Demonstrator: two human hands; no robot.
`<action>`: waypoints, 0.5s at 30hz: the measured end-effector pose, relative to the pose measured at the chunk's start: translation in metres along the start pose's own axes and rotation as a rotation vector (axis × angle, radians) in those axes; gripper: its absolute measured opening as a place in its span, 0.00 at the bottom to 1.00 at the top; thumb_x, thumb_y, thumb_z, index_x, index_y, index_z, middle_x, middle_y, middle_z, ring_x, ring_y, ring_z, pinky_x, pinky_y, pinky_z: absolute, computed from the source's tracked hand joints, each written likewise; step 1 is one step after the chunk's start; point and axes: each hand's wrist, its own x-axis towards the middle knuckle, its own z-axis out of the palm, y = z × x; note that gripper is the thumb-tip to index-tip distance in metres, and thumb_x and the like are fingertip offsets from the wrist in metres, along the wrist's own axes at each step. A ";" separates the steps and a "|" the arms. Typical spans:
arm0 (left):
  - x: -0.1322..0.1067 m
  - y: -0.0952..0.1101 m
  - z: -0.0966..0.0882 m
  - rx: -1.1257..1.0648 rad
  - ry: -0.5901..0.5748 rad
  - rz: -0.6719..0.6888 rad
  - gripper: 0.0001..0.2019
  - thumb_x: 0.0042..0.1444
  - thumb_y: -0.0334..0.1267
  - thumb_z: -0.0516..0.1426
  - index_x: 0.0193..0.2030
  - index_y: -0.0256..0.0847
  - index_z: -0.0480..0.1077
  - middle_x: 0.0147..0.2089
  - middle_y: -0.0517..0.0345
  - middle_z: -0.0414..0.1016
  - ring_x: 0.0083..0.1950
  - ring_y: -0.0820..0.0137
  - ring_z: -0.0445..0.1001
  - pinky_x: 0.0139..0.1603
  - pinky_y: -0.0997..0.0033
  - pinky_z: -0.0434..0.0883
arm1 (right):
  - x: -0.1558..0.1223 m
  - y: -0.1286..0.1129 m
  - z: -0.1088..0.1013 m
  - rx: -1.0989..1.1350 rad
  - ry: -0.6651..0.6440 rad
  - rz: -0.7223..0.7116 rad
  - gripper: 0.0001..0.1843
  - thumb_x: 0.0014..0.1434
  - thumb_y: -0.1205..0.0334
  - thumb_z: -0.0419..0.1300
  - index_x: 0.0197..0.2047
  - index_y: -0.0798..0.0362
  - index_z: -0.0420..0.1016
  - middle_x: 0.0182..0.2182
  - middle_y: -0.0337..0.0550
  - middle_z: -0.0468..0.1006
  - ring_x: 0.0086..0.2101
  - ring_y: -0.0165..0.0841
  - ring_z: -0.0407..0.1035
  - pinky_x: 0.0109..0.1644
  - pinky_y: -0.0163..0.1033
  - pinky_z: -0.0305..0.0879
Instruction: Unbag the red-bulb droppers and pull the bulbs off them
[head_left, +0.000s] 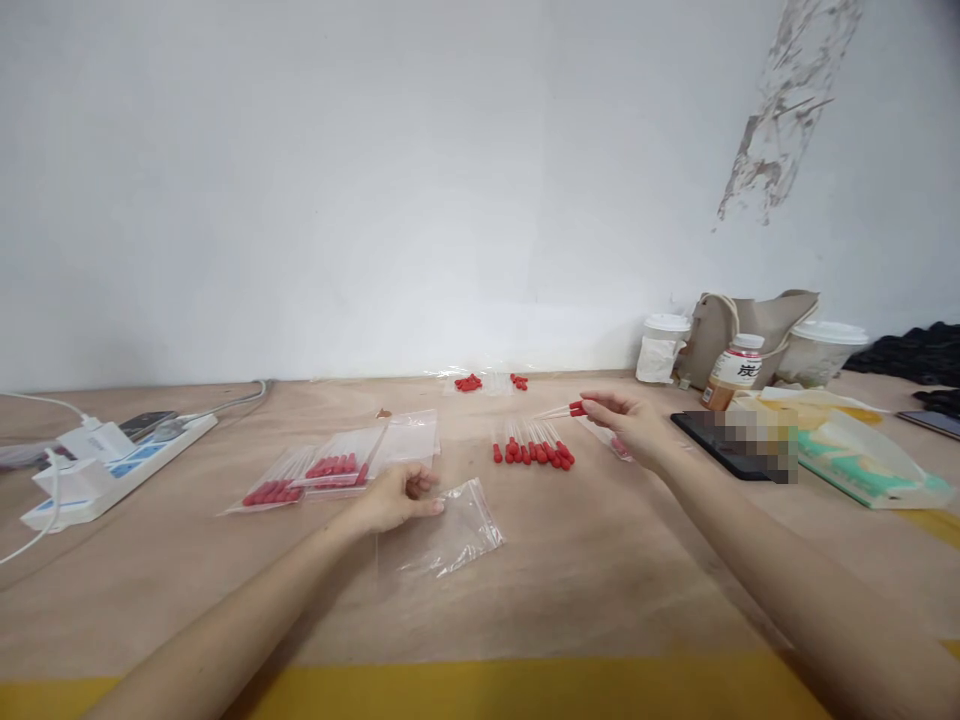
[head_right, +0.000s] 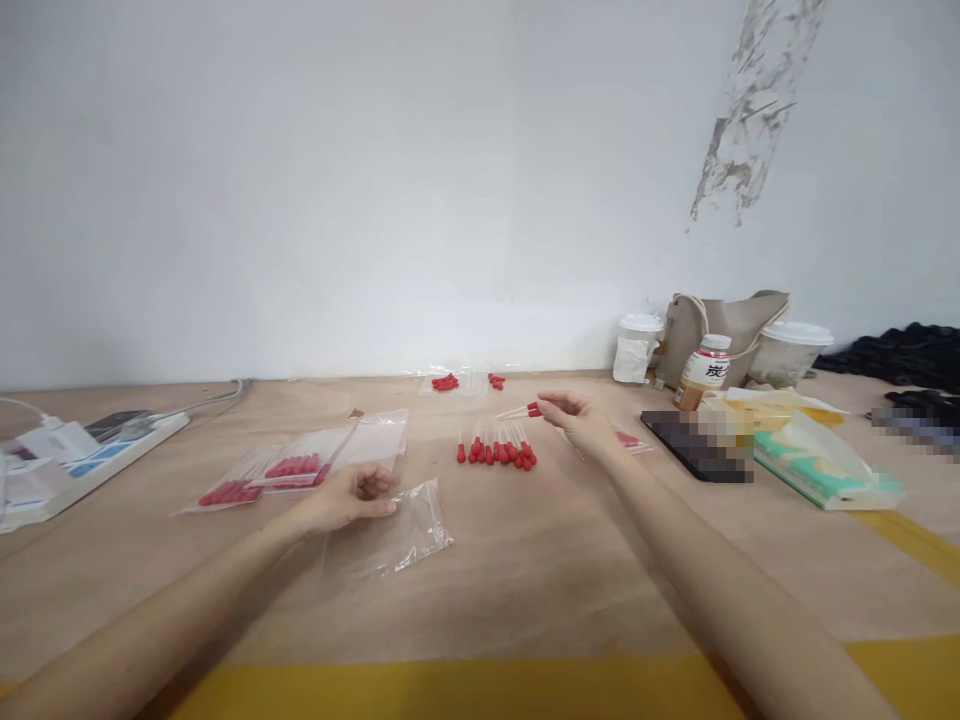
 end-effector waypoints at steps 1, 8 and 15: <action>0.003 0.001 0.000 0.015 -0.016 -0.027 0.25 0.31 0.44 0.65 0.39 0.36 0.69 0.35 0.57 0.72 0.33 0.70 0.70 0.34 0.72 0.66 | 0.003 0.001 0.010 -0.042 0.014 -0.097 0.20 0.47 0.50 0.61 0.40 0.53 0.73 0.35 0.45 0.77 0.35 0.34 0.71 0.36 0.38 0.68; 0.000 0.003 0.007 0.136 -0.113 -0.056 0.13 0.36 0.44 0.62 0.25 0.38 0.67 0.21 0.64 0.66 0.25 0.73 0.66 0.24 0.77 0.59 | 0.000 0.017 0.067 -0.576 -0.075 -0.568 0.12 0.56 0.63 0.52 0.39 0.52 0.75 0.37 0.47 0.76 0.39 0.35 0.68 0.45 0.42 0.64; 0.020 -0.003 -0.033 -0.024 0.355 -0.180 0.12 0.45 0.46 0.55 0.29 0.38 0.64 0.23 0.62 0.70 0.22 0.75 0.68 0.25 0.77 0.64 | -0.010 0.029 0.075 -0.816 -0.256 -0.662 0.15 0.59 0.66 0.48 0.42 0.52 0.74 0.37 0.47 0.75 0.39 0.34 0.66 0.44 0.39 0.62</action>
